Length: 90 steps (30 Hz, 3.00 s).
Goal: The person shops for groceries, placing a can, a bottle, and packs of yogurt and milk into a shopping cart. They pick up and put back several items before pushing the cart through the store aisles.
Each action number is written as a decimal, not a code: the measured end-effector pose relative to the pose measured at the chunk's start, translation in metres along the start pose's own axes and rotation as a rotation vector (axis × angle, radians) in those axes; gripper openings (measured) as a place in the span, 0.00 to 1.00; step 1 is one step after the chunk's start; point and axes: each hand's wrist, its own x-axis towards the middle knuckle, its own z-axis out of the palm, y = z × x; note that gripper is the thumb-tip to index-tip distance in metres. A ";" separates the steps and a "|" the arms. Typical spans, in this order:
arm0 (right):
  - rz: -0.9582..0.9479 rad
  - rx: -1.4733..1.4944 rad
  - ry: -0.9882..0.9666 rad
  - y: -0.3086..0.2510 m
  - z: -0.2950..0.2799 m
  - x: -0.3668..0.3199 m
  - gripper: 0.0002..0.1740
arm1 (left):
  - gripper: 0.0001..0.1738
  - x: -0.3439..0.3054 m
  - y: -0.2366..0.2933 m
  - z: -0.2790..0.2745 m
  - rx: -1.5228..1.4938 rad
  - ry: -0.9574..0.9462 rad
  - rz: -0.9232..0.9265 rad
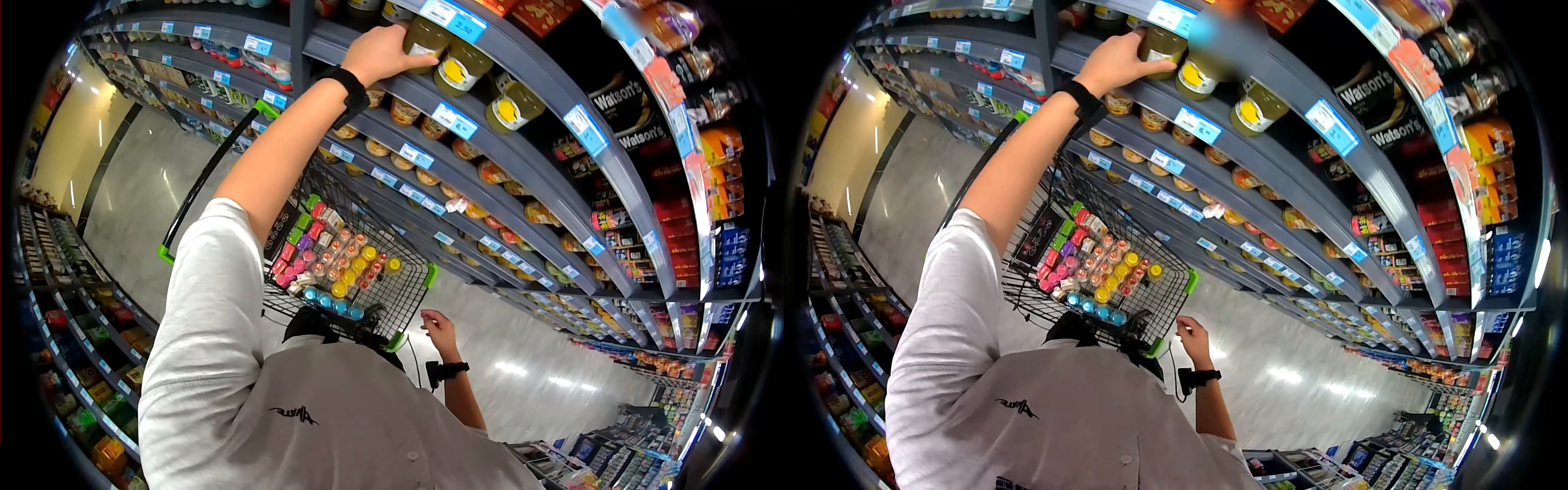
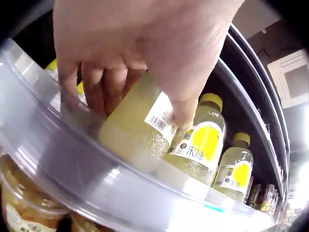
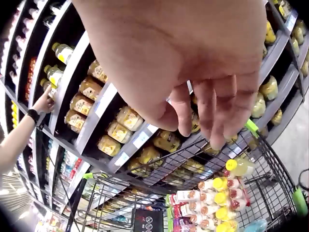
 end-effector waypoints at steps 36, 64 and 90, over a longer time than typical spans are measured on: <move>-0.189 -0.355 -0.295 0.055 0.067 0.167 0.24 | 0.43 -0.532 0.103 0.248 -0.591 -0.583 -0.704; -0.657 -0.173 0.075 -0.384 0.175 0.198 0.44 | 0.41 -0.104 -0.104 -0.040 -0.181 -0.373 -0.484; -0.920 0.028 0.263 -0.475 0.119 0.123 0.40 | 0.36 0.021 -0.028 -0.125 -0.301 -0.247 -0.094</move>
